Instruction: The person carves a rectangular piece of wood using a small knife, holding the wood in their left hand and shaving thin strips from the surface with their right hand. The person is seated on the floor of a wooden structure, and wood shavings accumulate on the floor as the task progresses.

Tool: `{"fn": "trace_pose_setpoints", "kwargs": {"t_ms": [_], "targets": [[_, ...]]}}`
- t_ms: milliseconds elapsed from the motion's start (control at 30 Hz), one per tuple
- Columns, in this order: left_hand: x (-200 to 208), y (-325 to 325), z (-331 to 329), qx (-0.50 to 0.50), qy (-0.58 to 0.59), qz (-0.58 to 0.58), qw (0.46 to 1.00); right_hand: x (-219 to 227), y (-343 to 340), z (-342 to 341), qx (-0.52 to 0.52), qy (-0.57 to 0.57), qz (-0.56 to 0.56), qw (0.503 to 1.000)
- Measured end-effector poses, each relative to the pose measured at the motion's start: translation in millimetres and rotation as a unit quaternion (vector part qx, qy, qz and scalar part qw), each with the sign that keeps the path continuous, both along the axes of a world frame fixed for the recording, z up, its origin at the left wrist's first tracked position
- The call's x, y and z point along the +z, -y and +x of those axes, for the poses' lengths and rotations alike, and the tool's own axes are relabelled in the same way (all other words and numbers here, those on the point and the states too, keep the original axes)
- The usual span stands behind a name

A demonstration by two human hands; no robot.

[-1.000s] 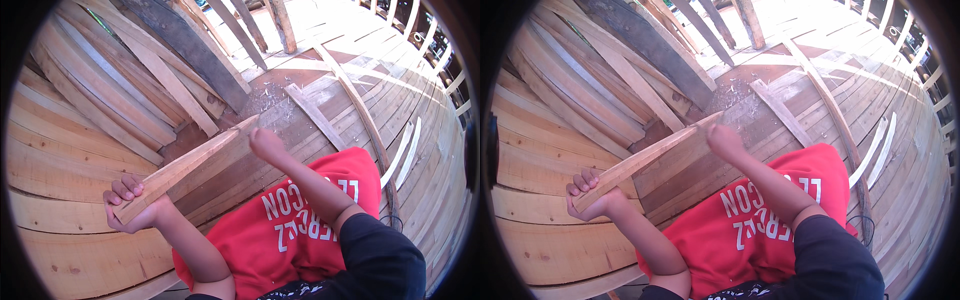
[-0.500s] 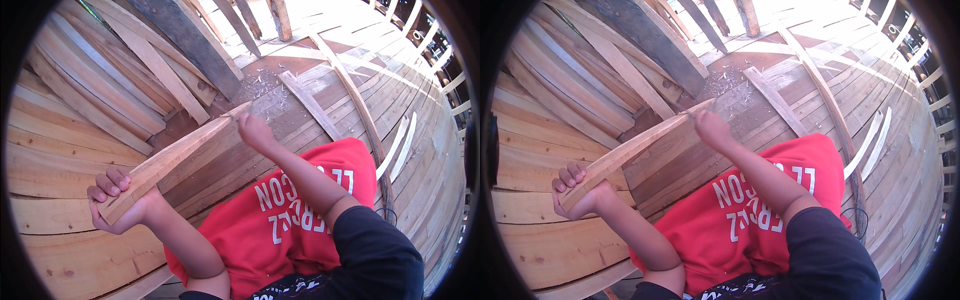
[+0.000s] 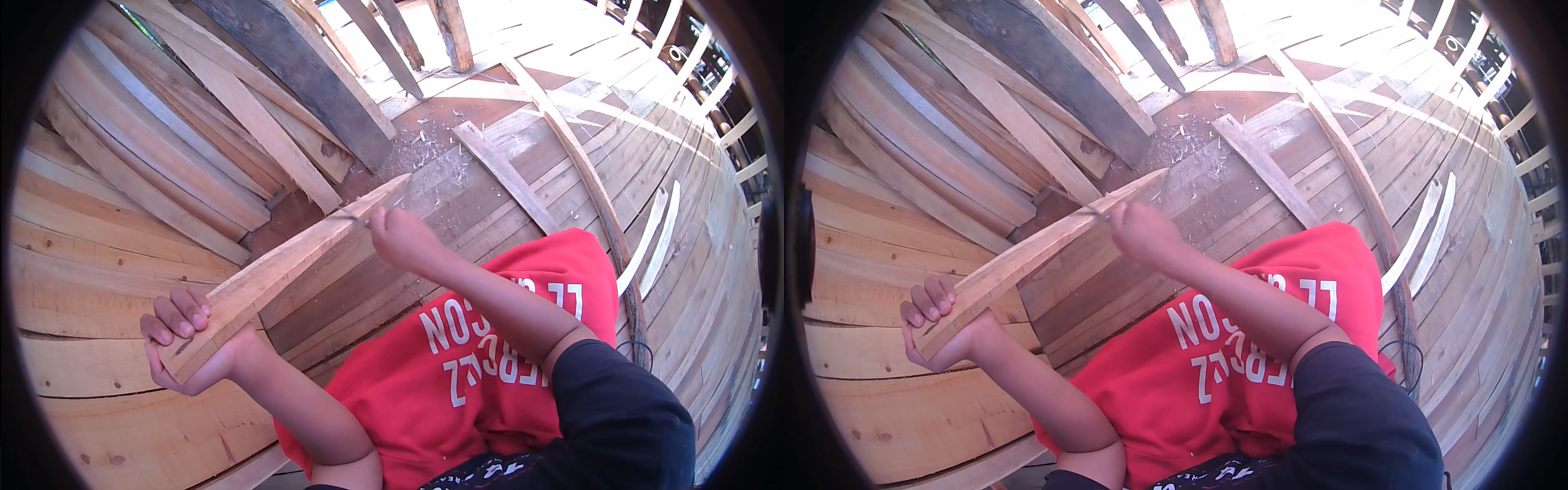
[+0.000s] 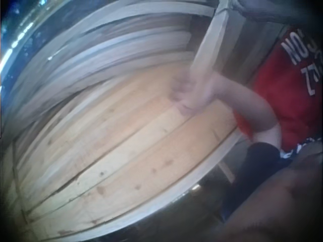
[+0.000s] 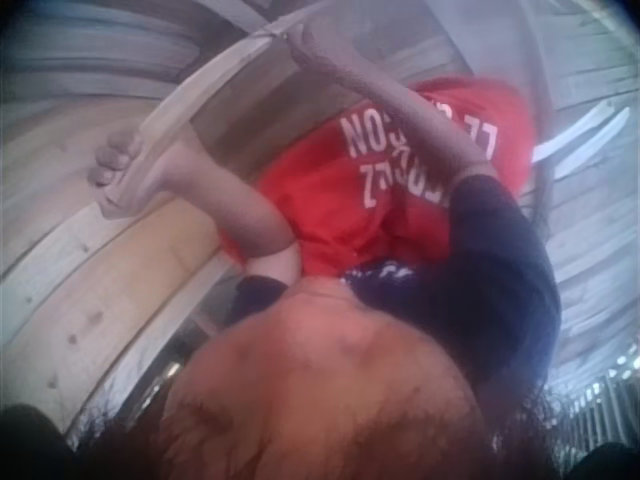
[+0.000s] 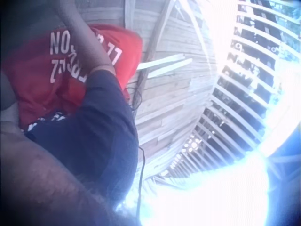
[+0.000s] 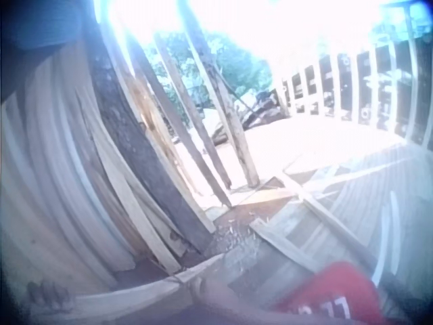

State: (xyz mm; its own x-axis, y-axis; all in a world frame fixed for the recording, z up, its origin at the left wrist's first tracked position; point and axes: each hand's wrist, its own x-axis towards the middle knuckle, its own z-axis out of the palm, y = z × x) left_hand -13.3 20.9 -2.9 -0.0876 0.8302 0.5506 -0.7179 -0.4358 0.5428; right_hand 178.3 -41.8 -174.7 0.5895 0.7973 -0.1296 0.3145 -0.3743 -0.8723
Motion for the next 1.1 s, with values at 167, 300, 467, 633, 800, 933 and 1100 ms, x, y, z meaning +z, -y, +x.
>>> {"fn": "trace_pose_setpoints", "kwargs": {"t_ms": [167,300,467,633,800,933,1100], "targets": [[-0.6,-5.6,4.4,-0.083,-0.006,0.045,0.995,-45.6,1.6,36.7,-0.081,0.027,-0.038,0.996],[-1.0,-6.2,-0.6,-0.093,-0.022,0.084,0.992,-9.4,-0.7,13.6,-0.036,0.025,-0.016,0.999],[1.9,0.7,8.8,-0.109,-0.017,0.077,0.991,-38.0,-1.3,37.0,-0.07,0.024,-0.05,0.996],[-0.5,-7.0,0.3,-0.105,-0.023,0.091,0.99,-14.6,-2.5,17.1,-0.04,0.033,-0.028,0.998],[0.7,1.4,5.2,-0.066,-0.017,0.041,0.997,-43.5,3.8,38.5,-0.072,0.045,-0.031,0.996],[3.5,4.3,9.7,0.002,0.002,0.006,1.0,-28.7,-1.8,18.4,-0.061,-0.001,-0.021,0.998],[3.9,17.1,19.9,0.112,0.023,-0.064,0.991,20.9,10.1,-4.5,-0.021,0.007,0.034,0.999]]}}
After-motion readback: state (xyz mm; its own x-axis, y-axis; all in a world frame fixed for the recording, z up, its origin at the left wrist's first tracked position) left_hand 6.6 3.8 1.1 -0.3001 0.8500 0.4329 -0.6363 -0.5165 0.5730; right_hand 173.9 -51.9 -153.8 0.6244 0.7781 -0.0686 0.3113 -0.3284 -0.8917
